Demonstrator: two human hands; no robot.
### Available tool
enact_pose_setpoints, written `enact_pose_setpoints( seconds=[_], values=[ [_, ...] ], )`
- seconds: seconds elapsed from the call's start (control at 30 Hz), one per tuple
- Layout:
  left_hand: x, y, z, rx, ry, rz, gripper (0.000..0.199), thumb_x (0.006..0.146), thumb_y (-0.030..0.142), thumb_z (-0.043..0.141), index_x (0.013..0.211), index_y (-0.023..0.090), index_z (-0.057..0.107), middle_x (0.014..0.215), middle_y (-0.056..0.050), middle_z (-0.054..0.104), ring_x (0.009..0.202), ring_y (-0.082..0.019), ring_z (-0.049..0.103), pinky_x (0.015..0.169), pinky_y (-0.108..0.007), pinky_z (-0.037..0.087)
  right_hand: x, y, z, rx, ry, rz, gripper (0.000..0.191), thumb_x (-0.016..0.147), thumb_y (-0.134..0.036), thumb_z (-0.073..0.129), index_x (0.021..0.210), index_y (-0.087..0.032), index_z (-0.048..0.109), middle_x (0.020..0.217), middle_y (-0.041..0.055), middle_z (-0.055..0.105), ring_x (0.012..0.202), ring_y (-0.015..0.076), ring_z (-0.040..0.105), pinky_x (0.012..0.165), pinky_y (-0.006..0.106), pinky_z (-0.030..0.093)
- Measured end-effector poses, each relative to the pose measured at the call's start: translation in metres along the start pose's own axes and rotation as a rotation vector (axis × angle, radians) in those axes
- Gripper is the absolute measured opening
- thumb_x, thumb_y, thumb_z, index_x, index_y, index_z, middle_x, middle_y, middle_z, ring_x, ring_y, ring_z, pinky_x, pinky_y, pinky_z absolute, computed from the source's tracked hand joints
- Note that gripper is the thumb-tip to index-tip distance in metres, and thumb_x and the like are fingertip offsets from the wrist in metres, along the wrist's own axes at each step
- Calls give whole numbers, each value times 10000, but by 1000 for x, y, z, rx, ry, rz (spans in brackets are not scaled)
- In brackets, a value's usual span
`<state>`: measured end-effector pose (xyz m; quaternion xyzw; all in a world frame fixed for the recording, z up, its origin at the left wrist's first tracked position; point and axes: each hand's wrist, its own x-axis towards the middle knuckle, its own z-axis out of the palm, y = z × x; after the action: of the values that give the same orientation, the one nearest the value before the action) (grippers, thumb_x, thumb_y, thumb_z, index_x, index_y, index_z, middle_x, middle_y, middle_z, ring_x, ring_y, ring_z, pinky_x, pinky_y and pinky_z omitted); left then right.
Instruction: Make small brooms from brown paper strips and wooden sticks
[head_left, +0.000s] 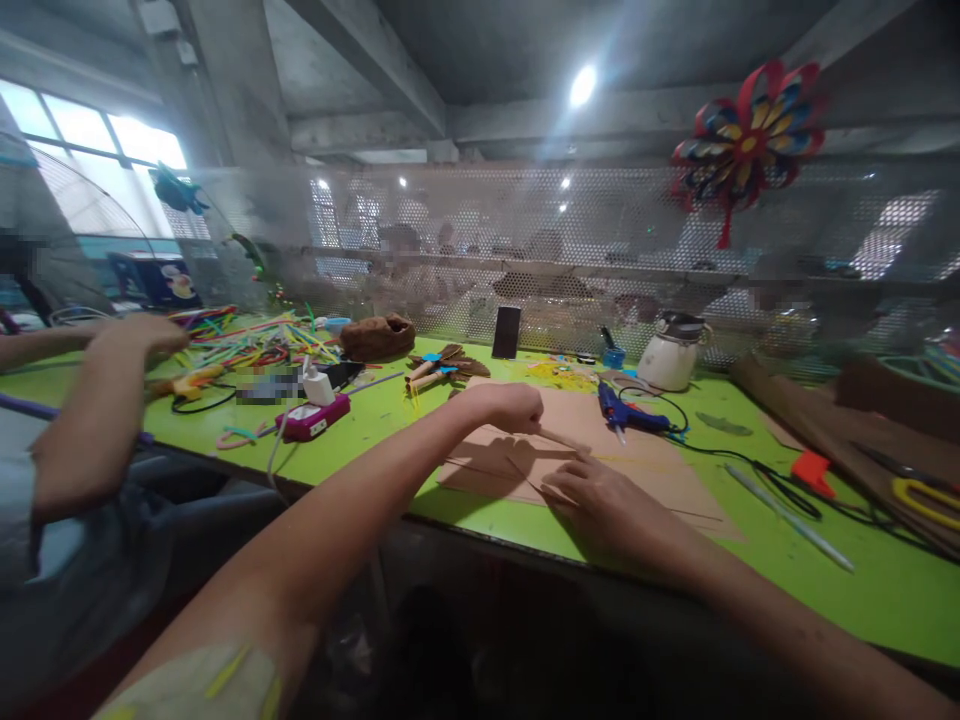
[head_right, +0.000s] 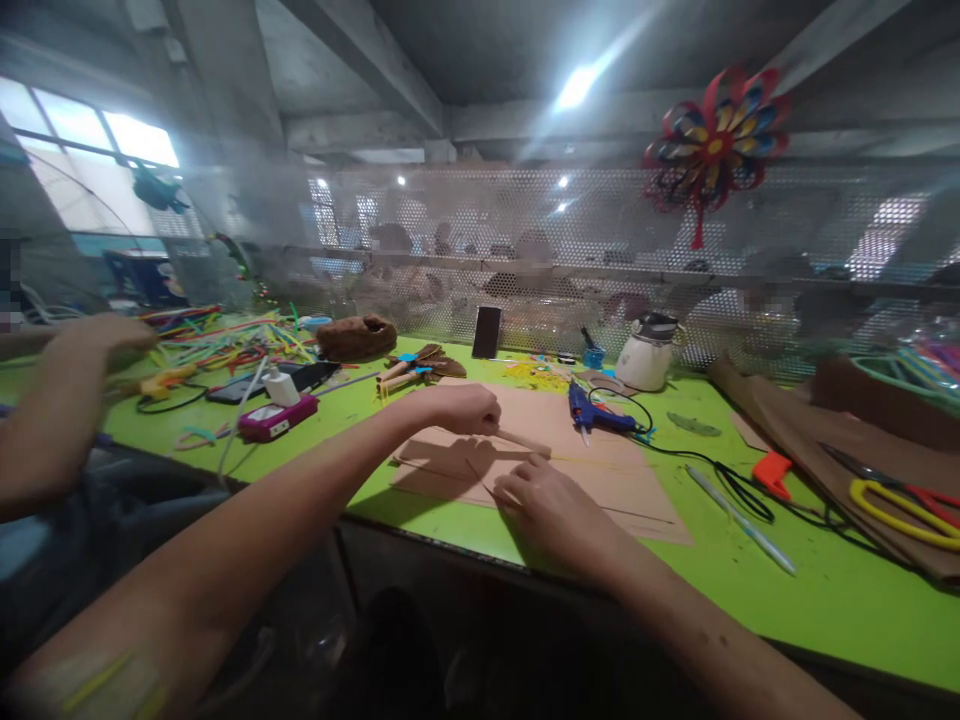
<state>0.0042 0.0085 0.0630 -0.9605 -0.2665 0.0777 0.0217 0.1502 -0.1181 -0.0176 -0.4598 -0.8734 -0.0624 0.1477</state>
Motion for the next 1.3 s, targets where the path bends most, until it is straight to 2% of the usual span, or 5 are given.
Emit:
enact_pose_setpoints(
  seconds=[0.53,0.7,0.87,1.03,1.3],
  values=[
    [0,12,-16,11,-39,-23,220,757,200,501,768,112,702,683,-71,668,530,-115,474,538,-235,357,26,9,28,-133,146,84,191,886,-202,488,977,-144,646,836,111,656,979,250,527,876,376,409],
    [-3,4,0,-57,-5,-53,231,709,166,495,787,129,710,699,-62,675,556,-121,494,528,-223,349,1,10,7,54,182,105,158,847,-290,557,793,-168,642,881,97,645,900,224,549,805,332,445],
    [-5,-10,25,-119,66,-86,253,691,158,500,837,143,706,753,-52,680,596,-122,501,552,-218,348,-1,56,-10,101,261,305,195,849,-228,494,851,-145,670,871,105,660,829,217,579,758,329,449],
    [-13,-13,45,-164,131,-137,270,786,293,474,829,134,689,725,-64,659,591,-132,500,545,-229,338,16,94,8,119,204,345,286,838,-258,499,1054,-139,644,1048,110,663,913,212,589,788,300,444],
    [-17,-2,53,-258,199,-110,312,852,354,438,791,153,669,777,-96,641,610,-160,508,542,-255,331,-9,97,21,101,124,411,351,882,-304,406,1014,-94,654,963,154,666,875,249,572,774,339,405]
  ],
)
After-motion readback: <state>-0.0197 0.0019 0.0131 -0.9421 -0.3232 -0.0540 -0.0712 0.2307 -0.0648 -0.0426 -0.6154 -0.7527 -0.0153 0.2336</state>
